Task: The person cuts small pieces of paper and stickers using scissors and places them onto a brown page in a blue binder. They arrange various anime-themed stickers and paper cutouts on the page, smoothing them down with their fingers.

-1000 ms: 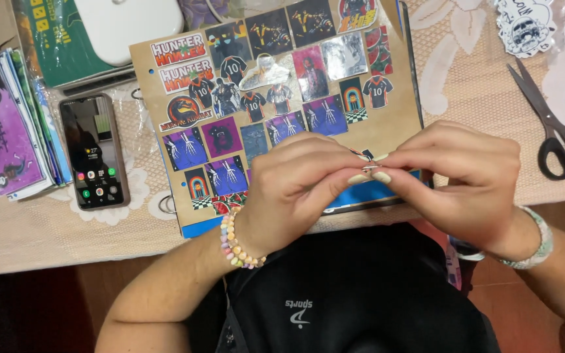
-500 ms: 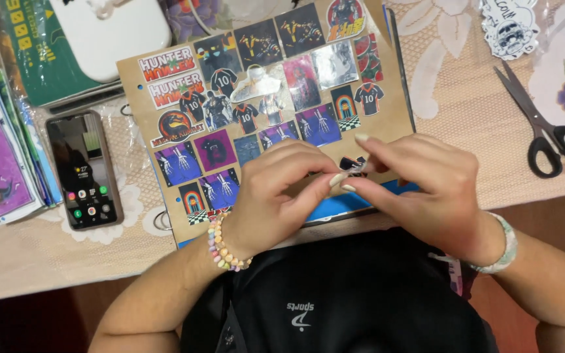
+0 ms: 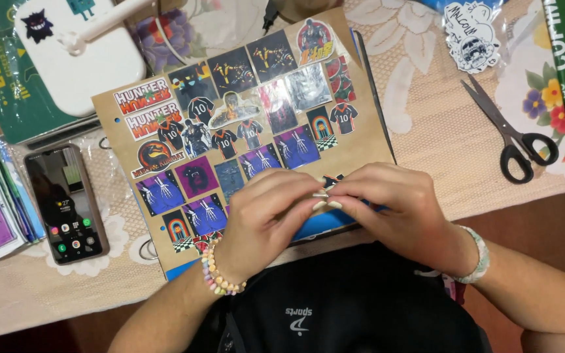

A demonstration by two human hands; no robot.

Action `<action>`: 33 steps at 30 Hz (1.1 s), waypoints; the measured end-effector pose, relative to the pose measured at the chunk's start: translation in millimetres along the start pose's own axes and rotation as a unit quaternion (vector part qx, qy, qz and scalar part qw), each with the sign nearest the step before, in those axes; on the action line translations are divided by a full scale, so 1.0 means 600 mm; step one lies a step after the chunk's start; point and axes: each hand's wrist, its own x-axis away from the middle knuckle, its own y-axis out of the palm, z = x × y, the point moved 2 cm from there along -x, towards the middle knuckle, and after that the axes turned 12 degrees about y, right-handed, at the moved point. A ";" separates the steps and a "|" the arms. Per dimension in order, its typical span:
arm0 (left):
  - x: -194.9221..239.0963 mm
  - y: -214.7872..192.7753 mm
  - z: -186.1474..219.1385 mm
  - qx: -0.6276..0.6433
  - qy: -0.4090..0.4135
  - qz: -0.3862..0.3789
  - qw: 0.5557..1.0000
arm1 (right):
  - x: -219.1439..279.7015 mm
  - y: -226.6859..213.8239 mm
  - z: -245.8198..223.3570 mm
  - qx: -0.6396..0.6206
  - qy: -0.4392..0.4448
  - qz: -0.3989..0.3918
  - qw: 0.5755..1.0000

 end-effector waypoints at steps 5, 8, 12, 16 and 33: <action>-0.007 -0.002 0.002 0.031 -0.002 -0.002 1.000 | 0.010 0.007 0.008 -0.004 -0.005 0.008 1.000; -0.008 0.002 0.003 0.036 0.024 -0.011 0.999 | 0.021 0.005 0.016 0.016 0.019 0.026 0.999; -0.001 0.007 -0.002 0.019 0.003 -0.005 1.000 | 0.035 -0.035 0.040 0.160 -0.012 0.066 0.985; 0.014 -0.001 -0.013 0.025 -0.099 0.032 0.994 | 0.072 -0.139 0.135 0.544 0.123 0.095 0.825; 0.003 0.024 0.004 0.221 -0.255 0.117 0.934 | 0.166 -0.233 0.177 0.471 0.253 0.005 0.845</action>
